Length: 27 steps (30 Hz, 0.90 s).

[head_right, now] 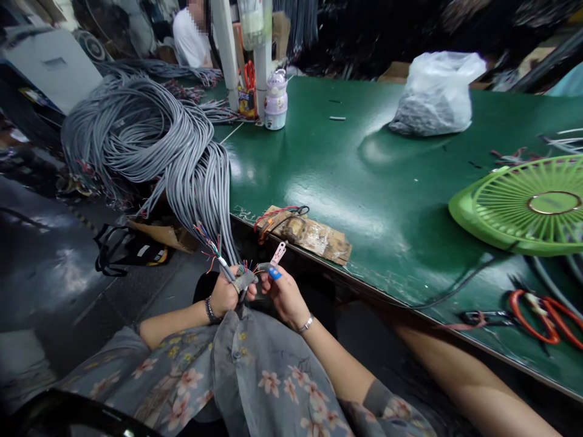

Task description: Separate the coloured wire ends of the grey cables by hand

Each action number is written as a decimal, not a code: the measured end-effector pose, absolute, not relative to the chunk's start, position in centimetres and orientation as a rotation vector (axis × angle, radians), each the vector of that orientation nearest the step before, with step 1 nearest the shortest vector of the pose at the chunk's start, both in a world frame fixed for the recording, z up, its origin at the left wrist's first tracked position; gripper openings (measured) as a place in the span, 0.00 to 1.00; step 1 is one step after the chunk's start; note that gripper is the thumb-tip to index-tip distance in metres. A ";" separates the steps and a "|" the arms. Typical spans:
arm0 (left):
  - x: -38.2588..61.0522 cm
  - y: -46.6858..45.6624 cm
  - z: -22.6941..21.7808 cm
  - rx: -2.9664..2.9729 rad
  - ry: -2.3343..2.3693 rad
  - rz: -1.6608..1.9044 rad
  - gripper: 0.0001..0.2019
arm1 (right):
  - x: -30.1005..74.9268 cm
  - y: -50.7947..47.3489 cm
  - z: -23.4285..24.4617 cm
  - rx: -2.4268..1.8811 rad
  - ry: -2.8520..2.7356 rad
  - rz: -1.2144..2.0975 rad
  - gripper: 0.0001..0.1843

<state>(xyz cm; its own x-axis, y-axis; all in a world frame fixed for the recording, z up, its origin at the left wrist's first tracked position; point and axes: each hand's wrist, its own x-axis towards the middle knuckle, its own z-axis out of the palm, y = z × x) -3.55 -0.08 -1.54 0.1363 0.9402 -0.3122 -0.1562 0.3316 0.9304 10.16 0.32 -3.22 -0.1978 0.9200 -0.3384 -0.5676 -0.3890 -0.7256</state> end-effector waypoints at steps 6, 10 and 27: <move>-3.5 -0.1 -1.1 0.962 1.145 0.913 0.23 | 10.4 0.0 -2.7 -0.978 -0.801 1.721 0.25; -3.6 0.1 -0.8 1.066 1.109 0.795 0.23 | 10.5 0.3 -1.6 -0.923 -0.924 1.734 0.24; -2.1 -0.2 -1.6 0.852 1.153 1.027 0.21 | 11.8 -0.8 -3.1 -1.040 -0.670 1.831 0.22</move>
